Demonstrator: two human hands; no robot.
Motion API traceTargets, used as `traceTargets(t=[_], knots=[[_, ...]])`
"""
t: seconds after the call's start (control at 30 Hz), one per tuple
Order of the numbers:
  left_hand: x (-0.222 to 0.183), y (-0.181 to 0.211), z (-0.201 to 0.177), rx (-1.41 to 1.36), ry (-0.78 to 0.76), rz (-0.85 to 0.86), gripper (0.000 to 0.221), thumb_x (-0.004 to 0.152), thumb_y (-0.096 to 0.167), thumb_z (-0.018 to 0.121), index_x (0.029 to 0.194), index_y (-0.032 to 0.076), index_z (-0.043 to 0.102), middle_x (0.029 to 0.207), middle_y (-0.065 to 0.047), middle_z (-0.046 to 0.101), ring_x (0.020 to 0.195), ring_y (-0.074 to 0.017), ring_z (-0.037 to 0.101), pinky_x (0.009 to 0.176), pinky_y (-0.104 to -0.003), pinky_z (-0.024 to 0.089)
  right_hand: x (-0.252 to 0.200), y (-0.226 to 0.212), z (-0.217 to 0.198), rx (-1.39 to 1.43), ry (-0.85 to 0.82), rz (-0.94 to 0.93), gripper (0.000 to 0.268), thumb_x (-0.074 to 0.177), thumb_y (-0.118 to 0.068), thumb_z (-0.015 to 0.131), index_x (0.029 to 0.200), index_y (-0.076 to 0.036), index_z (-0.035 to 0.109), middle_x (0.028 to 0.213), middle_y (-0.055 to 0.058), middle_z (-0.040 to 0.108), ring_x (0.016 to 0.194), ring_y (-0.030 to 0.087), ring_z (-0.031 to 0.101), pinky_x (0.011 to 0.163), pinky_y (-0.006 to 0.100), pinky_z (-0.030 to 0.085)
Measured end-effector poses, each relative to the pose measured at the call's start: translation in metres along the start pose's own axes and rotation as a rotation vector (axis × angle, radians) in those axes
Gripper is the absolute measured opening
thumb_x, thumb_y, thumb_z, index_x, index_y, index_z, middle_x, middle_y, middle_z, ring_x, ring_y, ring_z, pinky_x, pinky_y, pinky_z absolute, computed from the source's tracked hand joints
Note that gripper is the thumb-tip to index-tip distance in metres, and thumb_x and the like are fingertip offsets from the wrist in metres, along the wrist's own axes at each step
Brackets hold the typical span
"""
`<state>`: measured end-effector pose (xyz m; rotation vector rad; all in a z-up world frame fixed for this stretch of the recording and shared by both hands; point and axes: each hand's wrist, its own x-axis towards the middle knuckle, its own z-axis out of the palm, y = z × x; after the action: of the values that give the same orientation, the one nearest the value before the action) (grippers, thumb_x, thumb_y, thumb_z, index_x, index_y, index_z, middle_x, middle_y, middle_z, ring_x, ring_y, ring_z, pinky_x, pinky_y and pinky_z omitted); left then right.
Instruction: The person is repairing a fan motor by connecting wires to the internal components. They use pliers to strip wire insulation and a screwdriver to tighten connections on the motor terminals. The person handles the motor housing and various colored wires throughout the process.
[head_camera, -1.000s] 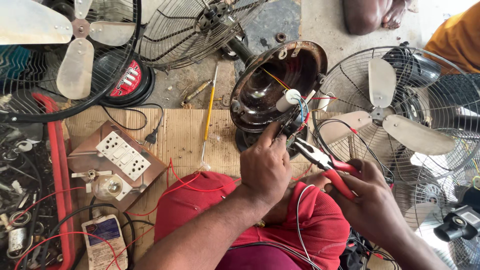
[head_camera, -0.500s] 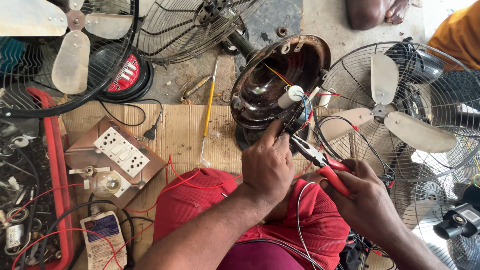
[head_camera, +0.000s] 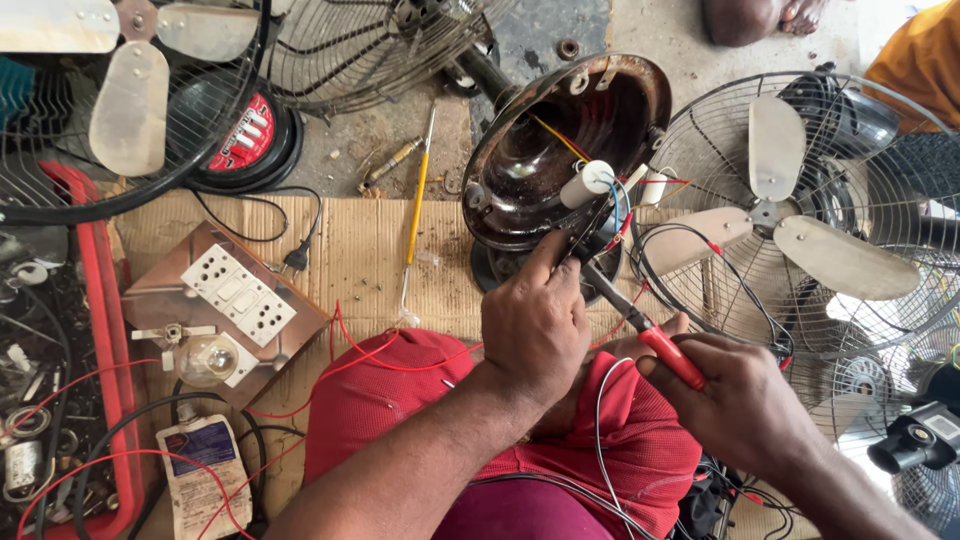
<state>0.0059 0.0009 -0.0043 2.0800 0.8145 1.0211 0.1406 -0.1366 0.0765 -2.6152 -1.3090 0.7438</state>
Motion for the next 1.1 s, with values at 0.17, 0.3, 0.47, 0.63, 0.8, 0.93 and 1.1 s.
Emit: traceTargets(t=[0.17,0.3,0.47,0.63,0.8,0.93,1.1], knots=[[0.0,-0.003,-0.001,0.001,0.015,-0.001,0.018,0.084,-0.001,0.066,0.102,-0.005,0.069,0.121,-0.02,0.07,0.089,-0.033,0.075,0.076,-0.04,0.062,0.01,-0.001,-0.014,0.087,-0.106,0.317,0.028,0.092,-0.034,0.076,0.102,-0.009,0.083,0.062,0.01,0.069,0.05,0.019,0.067,0.051,0.039,0.055],[0.0,-0.002,0.0,-0.012,0.033,-0.01,0.02,0.085,-0.001,0.066,0.104,-0.005,0.07,0.121,-0.019,0.07,0.087,-0.0332,0.074,0.074,-0.041,0.061,0.01,0.01,-0.023,-0.009,-0.208,0.307,0.029,0.094,-0.036,0.077,0.11,-0.012,0.082,0.071,0.01,0.073,0.058,0.017,0.072,0.056,0.036,0.059],[-0.003,-0.004,0.0,-0.018,0.024,0.0,0.018,0.085,-0.002,0.065,0.103,-0.004,0.069,0.121,-0.019,0.069,0.087,-0.0336,0.074,0.074,-0.041,0.061,0.003,0.023,-0.007,0.042,0.017,-0.071,0.032,0.083,-0.029,0.077,0.107,-0.008,0.078,0.1,0.011,0.08,0.073,0.019,0.075,0.066,0.036,0.061],[0.0,-0.002,0.0,-0.019,0.019,-0.015,0.017,0.087,-0.003,0.063,0.103,-0.004,0.07,0.121,-0.019,0.07,0.088,-0.0327,0.075,0.074,-0.04,0.062,0.004,0.025,0.0,0.004,0.137,-0.312,0.029,0.082,-0.024,0.075,0.105,-0.006,0.078,0.117,0.014,0.075,0.095,0.027,0.077,0.082,0.036,0.06],[-0.001,-0.003,0.001,-0.019,0.041,0.007,0.02,0.086,-0.004,0.064,0.105,-0.006,0.07,0.122,-0.021,0.07,0.092,-0.0336,0.075,0.077,-0.04,0.062,0.004,0.02,0.003,-0.018,0.125,-0.239,0.032,0.082,-0.023,0.076,0.108,-0.006,0.078,0.121,0.015,0.073,0.098,0.029,0.075,0.081,0.038,0.059],[-0.002,-0.004,0.002,-0.026,0.027,-0.007,0.021,0.086,-0.004,0.064,0.107,-0.006,0.07,0.121,-0.021,0.07,0.092,-0.0335,0.076,0.077,-0.039,0.062,0.004,0.016,0.002,-0.01,0.122,-0.245,0.031,0.08,-0.02,0.076,0.107,-0.006,0.078,0.118,0.014,0.074,0.095,0.029,0.076,0.08,0.038,0.059],[-0.002,-0.004,0.002,-0.021,0.038,0.005,0.021,0.087,-0.003,0.064,0.107,-0.006,0.07,0.122,-0.021,0.07,0.093,-0.0329,0.076,0.078,-0.039,0.062,0.002,0.011,0.005,-0.011,0.175,-0.28,0.024,0.081,-0.02,0.076,0.096,-0.002,0.077,0.104,0.014,0.076,0.077,0.026,0.077,0.068,0.035,0.06]])
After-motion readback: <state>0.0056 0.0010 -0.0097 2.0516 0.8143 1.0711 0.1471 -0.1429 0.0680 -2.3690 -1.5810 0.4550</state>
